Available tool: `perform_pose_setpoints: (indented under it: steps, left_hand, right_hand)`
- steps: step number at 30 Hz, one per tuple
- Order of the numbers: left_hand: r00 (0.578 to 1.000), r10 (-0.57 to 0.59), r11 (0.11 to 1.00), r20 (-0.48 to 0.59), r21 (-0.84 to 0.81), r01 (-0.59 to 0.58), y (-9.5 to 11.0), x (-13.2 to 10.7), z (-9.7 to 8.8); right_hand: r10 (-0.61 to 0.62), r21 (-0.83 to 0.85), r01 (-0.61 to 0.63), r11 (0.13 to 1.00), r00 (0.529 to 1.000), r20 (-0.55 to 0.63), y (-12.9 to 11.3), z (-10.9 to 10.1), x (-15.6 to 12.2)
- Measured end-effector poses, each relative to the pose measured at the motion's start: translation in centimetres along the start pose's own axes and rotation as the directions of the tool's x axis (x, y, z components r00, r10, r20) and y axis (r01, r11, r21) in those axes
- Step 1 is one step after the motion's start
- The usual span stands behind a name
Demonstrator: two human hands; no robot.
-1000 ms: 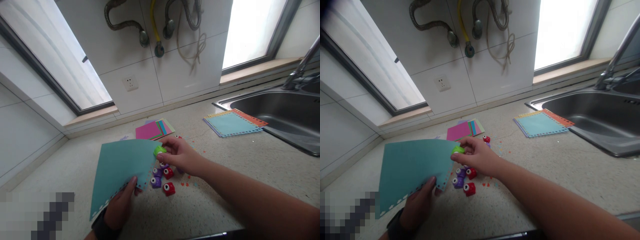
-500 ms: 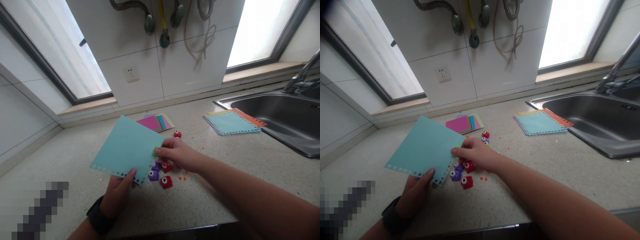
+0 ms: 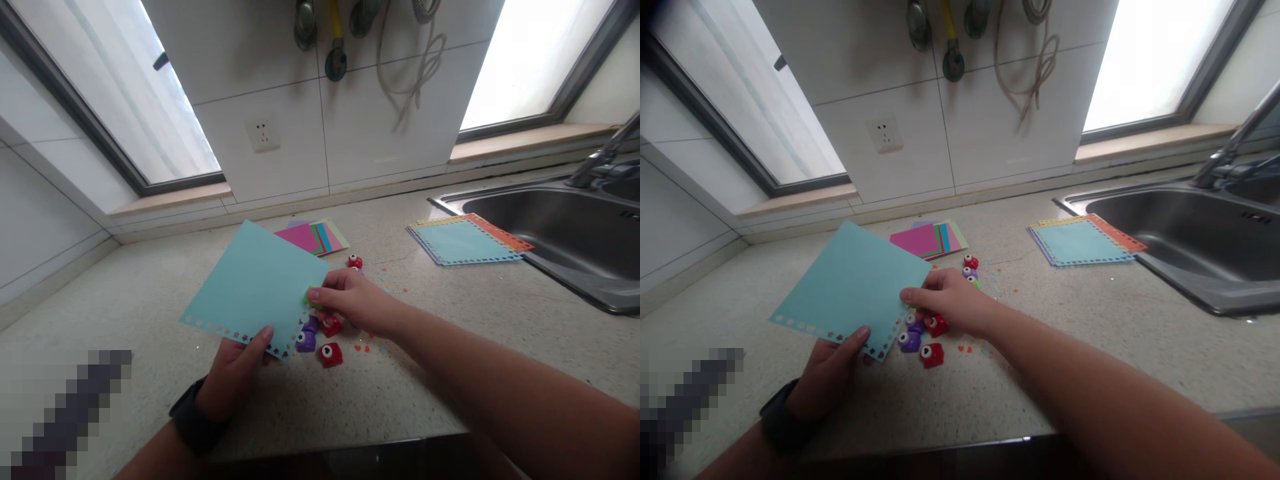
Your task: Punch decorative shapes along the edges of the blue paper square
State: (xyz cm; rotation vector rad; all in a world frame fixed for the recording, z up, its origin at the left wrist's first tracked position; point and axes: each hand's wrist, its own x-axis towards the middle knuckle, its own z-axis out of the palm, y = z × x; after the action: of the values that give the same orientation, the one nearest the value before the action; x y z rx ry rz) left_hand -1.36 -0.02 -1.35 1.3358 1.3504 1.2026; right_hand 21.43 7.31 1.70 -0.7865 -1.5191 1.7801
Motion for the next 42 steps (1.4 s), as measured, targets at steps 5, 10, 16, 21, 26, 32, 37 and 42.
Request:
perform_pose_setpoints:
  steps: [5,10,16,21,26,32,37,42]
  left_hand:
    - [1.000,-0.014,0.999,-0.008,0.033,0.015,-0.4,0.0,-0.2]
    - [0.999,-0.003,0.998,0.033,0.060,0.001,-0.4,0.1,-0.4]
    - [1.000,-0.014,0.997,0.028,0.070,0.012,-0.1,0.1,-0.2]
    - [1.000,-0.014,0.998,0.015,0.061,0.013,-0.2,0.0,-0.2]
    - [0.999,-0.023,0.998,0.023,0.059,0.022,-0.4,0.1,-0.4]
    - [1.000,-0.018,0.998,0.016,0.067,0.017,-0.2,-0.1,-0.4]
    - [0.999,-0.033,0.999,0.024,0.044,0.032,-0.2,-0.2,-0.5]
    - [0.999,-0.037,0.999,0.022,0.023,0.037,-0.1,0.0,-0.3]
  right_hand:
    - [-0.010,-0.037,0.010,0.999,1.000,0.002,-0.1,0.0,0.0]
    - [-0.005,-0.057,0.006,0.998,1.000,0.005,-0.3,0.1,-0.1]
    - [-0.021,-0.123,0.021,0.992,1.000,-0.001,-0.5,0.1,-0.2]
    - [-0.010,-0.162,0.008,0.987,1.000,-0.008,-0.8,0.2,-0.3]
    - [0.008,-0.123,-0.010,0.992,1.000,-0.012,-1.0,0.4,-0.3]
    - [-0.003,-0.090,0.003,0.996,1.000,0.003,-1.0,0.5,-0.3]
    - [-0.005,-0.024,0.005,1.000,1.000,0.007,-0.5,0.5,-0.1]
    - [-0.023,0.008,0.023,1.000,0.999,0.022,-0.4,0.6,-0.1]
